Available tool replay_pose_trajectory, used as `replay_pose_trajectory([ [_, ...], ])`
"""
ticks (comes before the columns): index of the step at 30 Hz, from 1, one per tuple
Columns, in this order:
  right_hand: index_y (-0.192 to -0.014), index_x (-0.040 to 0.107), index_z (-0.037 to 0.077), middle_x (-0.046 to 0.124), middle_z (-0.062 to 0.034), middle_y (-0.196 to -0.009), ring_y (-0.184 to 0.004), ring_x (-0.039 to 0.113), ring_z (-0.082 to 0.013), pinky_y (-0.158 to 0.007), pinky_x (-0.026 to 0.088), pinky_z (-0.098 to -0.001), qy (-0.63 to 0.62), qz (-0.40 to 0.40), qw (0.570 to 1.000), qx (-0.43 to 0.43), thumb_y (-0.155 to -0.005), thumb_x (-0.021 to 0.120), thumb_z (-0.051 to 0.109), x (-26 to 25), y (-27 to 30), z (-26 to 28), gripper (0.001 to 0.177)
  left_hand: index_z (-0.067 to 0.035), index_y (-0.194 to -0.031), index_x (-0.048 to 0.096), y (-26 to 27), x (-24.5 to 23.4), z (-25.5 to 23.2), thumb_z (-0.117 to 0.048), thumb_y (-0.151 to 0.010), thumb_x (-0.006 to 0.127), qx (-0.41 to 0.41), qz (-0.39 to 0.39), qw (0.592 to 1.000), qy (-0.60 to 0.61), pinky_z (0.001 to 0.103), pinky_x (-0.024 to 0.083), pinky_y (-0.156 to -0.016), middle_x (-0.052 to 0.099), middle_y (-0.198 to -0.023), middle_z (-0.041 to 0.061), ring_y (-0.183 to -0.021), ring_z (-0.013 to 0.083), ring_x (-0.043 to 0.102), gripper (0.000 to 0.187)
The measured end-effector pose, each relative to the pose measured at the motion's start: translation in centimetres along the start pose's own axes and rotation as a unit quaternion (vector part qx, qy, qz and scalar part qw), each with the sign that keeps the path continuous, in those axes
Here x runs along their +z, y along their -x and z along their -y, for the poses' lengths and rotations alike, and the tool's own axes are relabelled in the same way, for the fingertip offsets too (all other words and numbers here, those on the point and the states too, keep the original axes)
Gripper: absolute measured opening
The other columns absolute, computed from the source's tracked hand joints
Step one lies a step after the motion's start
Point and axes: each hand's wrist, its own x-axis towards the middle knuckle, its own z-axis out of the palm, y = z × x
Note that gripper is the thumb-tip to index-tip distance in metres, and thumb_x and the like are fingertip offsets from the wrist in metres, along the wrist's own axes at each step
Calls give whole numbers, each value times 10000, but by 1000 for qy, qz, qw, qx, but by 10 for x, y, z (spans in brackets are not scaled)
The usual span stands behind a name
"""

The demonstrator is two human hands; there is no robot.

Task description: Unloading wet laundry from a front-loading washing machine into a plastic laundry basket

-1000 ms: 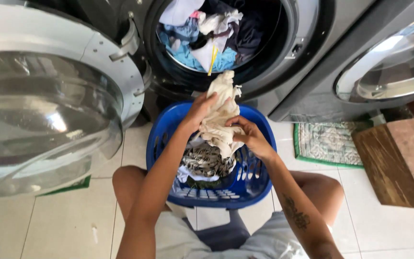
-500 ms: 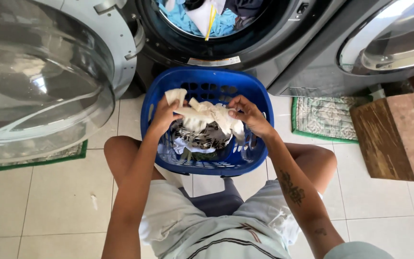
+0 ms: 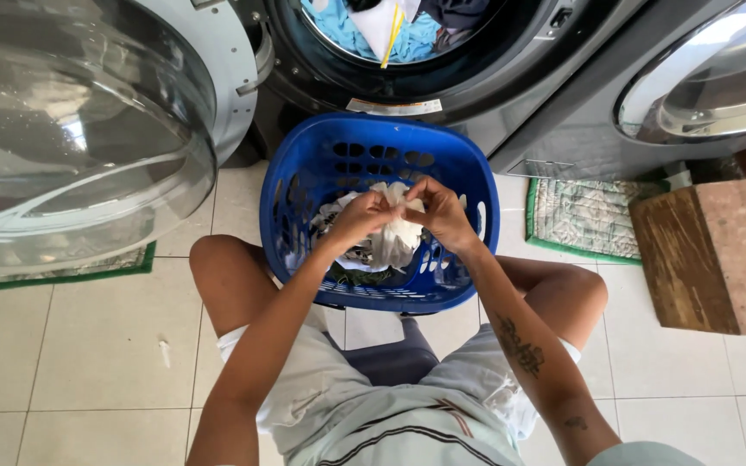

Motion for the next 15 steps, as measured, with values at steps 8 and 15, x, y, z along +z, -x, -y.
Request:
replay_pose_trajectory([
  [8, -1041, 690, 13, 642, -64, -853, -836, 633, -145, -748, 530, -299, 26, -156, 986, 51, -813, 879, 46, -10, 34, -23, 299, -109, -1063, 624, -31, -15, 23, -164, -837, 803, 7, -156, 936, 315, 358, 533, -743, 560, -911, 15, -843, 171, 592, 294],
  [15, -1124, 667, 77, 656, -118, -886, -887, 643, -248, -772, 483, -414, 214, -111, 957, 164, -833, 873, 336, -26, 53, -45, 440, -108, -1112, 631, -44, -34, -3, -107, -843, 698, 200, -124, 965, 111, 296, 457, -827, 578, -1002, 31, -934, 168, 557, 277],
])
